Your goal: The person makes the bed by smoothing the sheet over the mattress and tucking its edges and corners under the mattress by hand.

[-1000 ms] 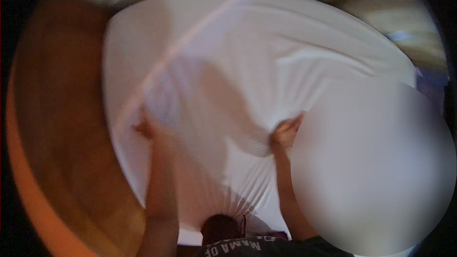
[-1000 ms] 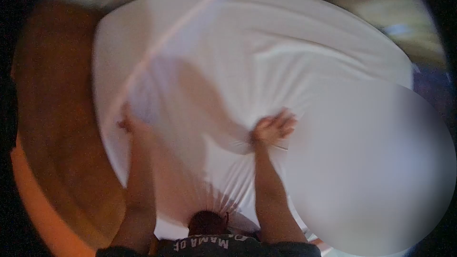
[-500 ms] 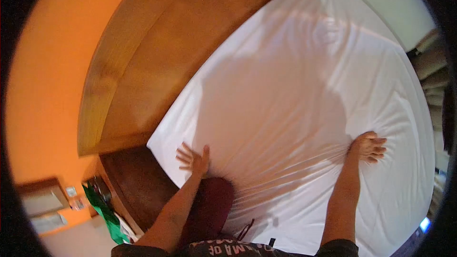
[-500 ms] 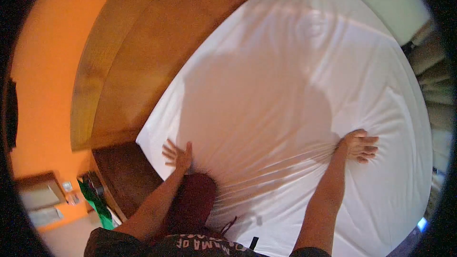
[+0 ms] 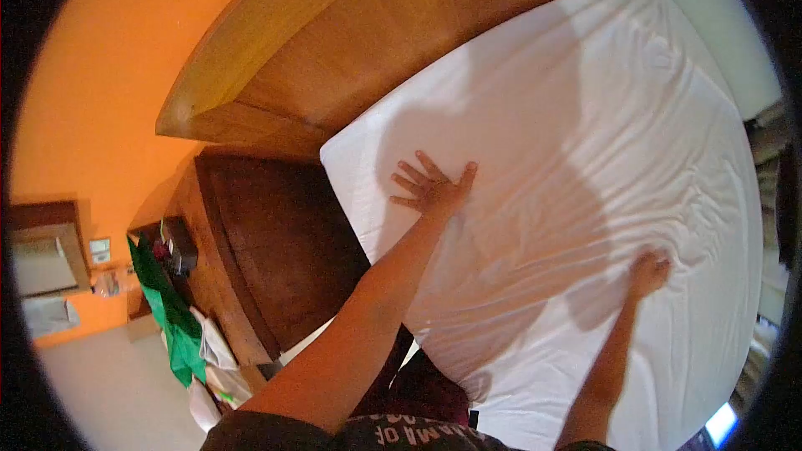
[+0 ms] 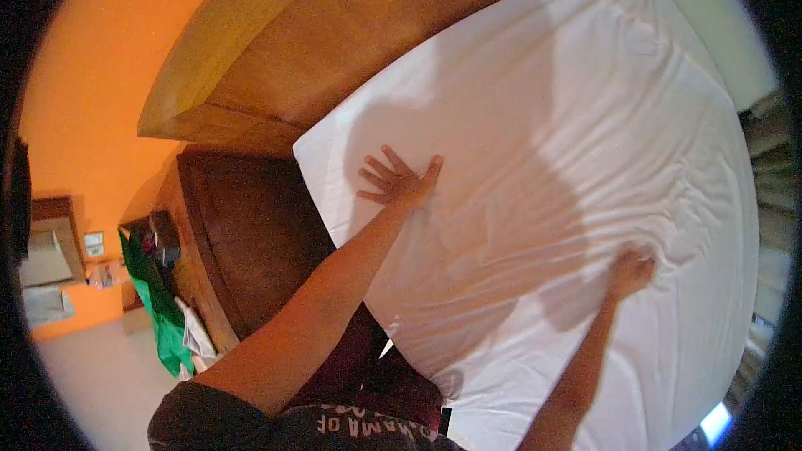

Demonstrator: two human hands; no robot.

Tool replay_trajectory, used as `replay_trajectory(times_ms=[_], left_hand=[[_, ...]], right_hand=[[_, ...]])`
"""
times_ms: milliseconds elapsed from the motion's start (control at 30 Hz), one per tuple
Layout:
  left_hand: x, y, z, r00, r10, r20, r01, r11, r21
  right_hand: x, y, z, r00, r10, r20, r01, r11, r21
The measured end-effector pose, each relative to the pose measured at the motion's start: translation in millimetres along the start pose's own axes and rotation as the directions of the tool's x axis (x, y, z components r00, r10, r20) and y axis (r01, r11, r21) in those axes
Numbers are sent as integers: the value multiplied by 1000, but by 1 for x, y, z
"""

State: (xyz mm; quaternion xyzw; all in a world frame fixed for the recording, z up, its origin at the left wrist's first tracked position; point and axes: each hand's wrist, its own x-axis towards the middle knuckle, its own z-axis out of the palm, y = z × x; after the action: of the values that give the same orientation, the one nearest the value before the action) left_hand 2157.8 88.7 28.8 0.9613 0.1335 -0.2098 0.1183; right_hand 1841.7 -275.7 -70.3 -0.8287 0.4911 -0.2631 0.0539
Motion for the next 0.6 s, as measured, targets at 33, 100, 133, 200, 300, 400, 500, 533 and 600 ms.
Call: replay_trajectory(times_ms=[33, 100, 133, 200, 300, 400, 500, 533, 600], left_hand=[[-5, 0, -10, 1000, 20, -5, -20, 1000, 12], [13, -30, -8, 958, 207, -200, -222, 973, -55], [50, -68, 5, 854, 338, -396, -408, 907, -106], [76, -110, -61, 955, 161, -249, -203, 968, -151], [158, -180, -56, 836, 100, -539, -239, 952, -193], [210, -219, -67, 855, 268, -443, -493, 685, -537], [201, -199, -94, 902, 228, -366, -378, 829, -413], [194, -190, -96, 906, 159, -392, -240, 957, -165], [190, -188, -94, 923, 112, -369, -224, 935, -276]], right_hand=[[-50, -56, -37, 994, 53, 92, -71, 977, 201], [-151, -75, -75, 950, -300, 88, 309, 945, -108], [-211, -80, -78, 953, 218, 210, -300, 772, 560], [-260, -148, -156, 940, 245, 237, -264, 963, 53], [-349, -148, -210, 904, 381, 191, -330, 910, -252], [-402, -138, -213, 583, 812, -17, -801, 571, -178], [-415, -130, -197, 530, 827, -189, -847, 527, -68], [-406, -130, -195, 377, 910, -171, -926, 375, -43], [-374, -155, -205, 188, 966, -177, -982, 189, -15]])
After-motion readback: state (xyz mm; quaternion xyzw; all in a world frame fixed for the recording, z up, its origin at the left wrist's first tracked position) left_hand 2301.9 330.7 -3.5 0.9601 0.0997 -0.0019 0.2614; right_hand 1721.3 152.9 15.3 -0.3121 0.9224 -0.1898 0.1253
